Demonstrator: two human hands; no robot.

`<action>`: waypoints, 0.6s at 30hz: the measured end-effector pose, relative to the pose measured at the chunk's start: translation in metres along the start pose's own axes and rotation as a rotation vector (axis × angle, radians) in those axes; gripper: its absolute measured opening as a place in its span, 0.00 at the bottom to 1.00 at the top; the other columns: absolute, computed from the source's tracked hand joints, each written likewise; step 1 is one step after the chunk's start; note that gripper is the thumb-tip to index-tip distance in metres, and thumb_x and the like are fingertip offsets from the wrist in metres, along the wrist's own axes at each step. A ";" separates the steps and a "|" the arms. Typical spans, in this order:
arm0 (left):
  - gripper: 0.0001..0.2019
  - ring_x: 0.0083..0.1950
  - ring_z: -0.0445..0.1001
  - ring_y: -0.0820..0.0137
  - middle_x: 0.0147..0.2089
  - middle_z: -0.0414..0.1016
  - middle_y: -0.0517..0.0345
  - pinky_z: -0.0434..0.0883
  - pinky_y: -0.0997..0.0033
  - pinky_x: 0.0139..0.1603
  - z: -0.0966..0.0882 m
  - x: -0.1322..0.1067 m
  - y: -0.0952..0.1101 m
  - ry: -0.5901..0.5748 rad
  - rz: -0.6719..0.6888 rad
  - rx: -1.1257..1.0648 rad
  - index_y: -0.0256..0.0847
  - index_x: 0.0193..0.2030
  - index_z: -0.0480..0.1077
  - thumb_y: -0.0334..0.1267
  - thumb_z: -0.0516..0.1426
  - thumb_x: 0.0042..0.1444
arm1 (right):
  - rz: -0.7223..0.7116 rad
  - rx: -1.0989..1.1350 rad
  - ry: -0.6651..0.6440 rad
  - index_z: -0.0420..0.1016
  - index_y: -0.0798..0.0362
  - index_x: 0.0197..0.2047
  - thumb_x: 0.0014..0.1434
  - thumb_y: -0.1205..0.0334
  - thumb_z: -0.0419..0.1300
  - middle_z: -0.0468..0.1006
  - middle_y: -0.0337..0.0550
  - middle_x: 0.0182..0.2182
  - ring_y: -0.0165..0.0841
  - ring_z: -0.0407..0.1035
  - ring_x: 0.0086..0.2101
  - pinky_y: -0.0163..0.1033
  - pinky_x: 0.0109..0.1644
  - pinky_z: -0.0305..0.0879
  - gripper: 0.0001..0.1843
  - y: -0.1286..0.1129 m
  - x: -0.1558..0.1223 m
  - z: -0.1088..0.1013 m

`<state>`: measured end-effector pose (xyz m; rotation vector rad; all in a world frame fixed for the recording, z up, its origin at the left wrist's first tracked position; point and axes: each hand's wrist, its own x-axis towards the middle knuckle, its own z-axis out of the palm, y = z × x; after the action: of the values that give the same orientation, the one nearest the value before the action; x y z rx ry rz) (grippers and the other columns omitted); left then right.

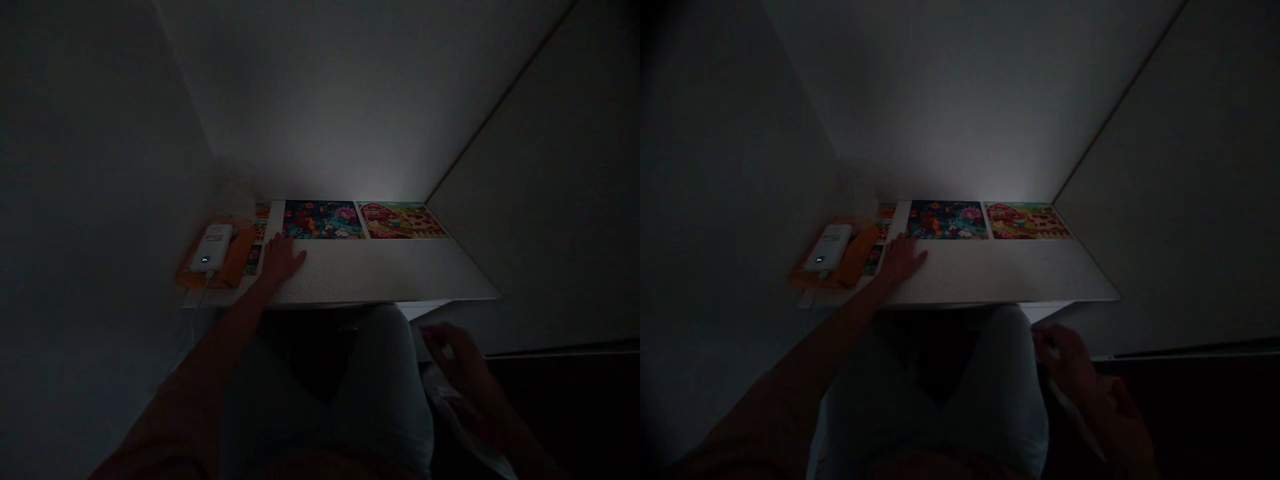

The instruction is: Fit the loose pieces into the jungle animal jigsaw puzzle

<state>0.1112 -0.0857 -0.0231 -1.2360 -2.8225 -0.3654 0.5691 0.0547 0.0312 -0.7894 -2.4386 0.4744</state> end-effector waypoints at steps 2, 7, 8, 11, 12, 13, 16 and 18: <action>0.44 0.93 0.43 0.39 0.91 0.53 0.34 0.48 0.39 0.91 0.000 0.000 0.001 0.047 -0.024 0.002 0.34 0.87 0.61 0.65 0.50 0.78 | -0.078 0.054 -0.027 0.89 0.37 0.50 0.71 0.39 0.56 0.88 0.54 0.40 0.54 0.84 0.42 0.68 0.55 0.79 0.22 0.014 0.078 0.050; 0.44 0.93 0.44 0.40 0.89 0.57 0.34 0.47 0.35 0.92 -0.003 -0.002 0.004 0.063 -0.060 -0.001 0.36 0.88 0.60 0.66 0.52 0.77 | 0.045 -0.141 -0.102 0.76 0.53 0.77 0.77 0.45 0.53 0.74 0.63 0.77 0.59 0.67 0.75 0.72 0.77 0.62 0.35 -0.002 0.215 0.152; 0.45 0.93 0.45 0.40 0.89 0.57 0.34 0.48 0.36 0.91 -0.003 -0.003 0.004 0.051 -0.066 -0.009 0.36 0.89 0.58 0.66 0.52 0.77 | 0.066 -0.191 -0.145 0.74 0.53 0.79 0.78 0.43 0.53 0.71 0.62 0.80 0.60 0.63 0.78 0.73 0.79 0.59 0.36 -0.005 0.223 0.165; 0.47 0.92 0.50 0.41 0.90 0.57 0.35 0.52 0.37 0.90 -0.004 -0.004 0.002 0.034 -0.071 -0.054 0.37 0.90 0.55 0.67 0.53 0.77 | 0.060 -0.278 -0.194 0.71 0.50 0.83 0.80 0.38 0.54 0.68 0.59 0.82 0.63 0.59 0.79 0.74 0.81 0.54 0.39 -0.003 0.225 0.186; 0.47 0.91 0.52 0.42 0.89 0.58 0.35 0.53 0.38 0.90 -0.003 -0.004 0.001 0.039 -0.070 -0.080 0.37 0.90 0.55 0.67 0.54 0.77 | 0.050 -0.288 -0.187 0.71 0.49 0.83 0.80 0.37 0.54 0.68 0.59 0.82 0.63 0.59 0.79 0.74 0.81 0.55 0.39 0.000 0.223 0.188; 0.46 0.91 0.54 0.43 0.89 0.59 0.35 0.54 0.40 0.90 -0.003 -0.003 -0.001 0.049 -0.069 -0.116 0.37 0.89 0.55 0.67 0.55 0.77 | 0.043 -0.294 -0.181 0.70 0.48 0.84 0.80 0.36 0.54 0.67 0.58 0.82 0.64 0.59 0.79 0.74 0.81 0.55 0.39 0.003 0.221 0.190; 0.43 0.88 0.61 0.45 0.86 0.65 0.37 0.56 0.42 0.89 0.000 0.007 -0.008 0.099 -0.106 -0.309 0.40 0.87 0.60 0.66 0.58 0.76 | 0.048 -0.310 -0.169 0.69 0.47 0.85 0.80 0.35 0.55 0.66 0.57 0.83 0.62 0.58 0.79 0.73 0.81 0.56 0.40 0.009 0.219 0.190; 0.41 0.85 0.66 0.46 0.84 0.69 0.39 0.60 0.44 0.87 0.001 0.019 -0.012 0.113 -0.143 -0.446 0.43 0.86 0.62 0.66 0.57 0.77 | 0.058 -0.315 -0.166 0.68 0.46 0.85 0.81 0.35 0.54 0.66 0.56 0.83 0.61 0.58 0.80 0.71 0.81 0.56 0.40 0.008 0.220 0.189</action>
<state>0.0896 -0.0798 -0.0243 -1.0231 -2.8266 -1.0823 0.3117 0.1664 -0.0413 -0.9862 -2.6904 0.1819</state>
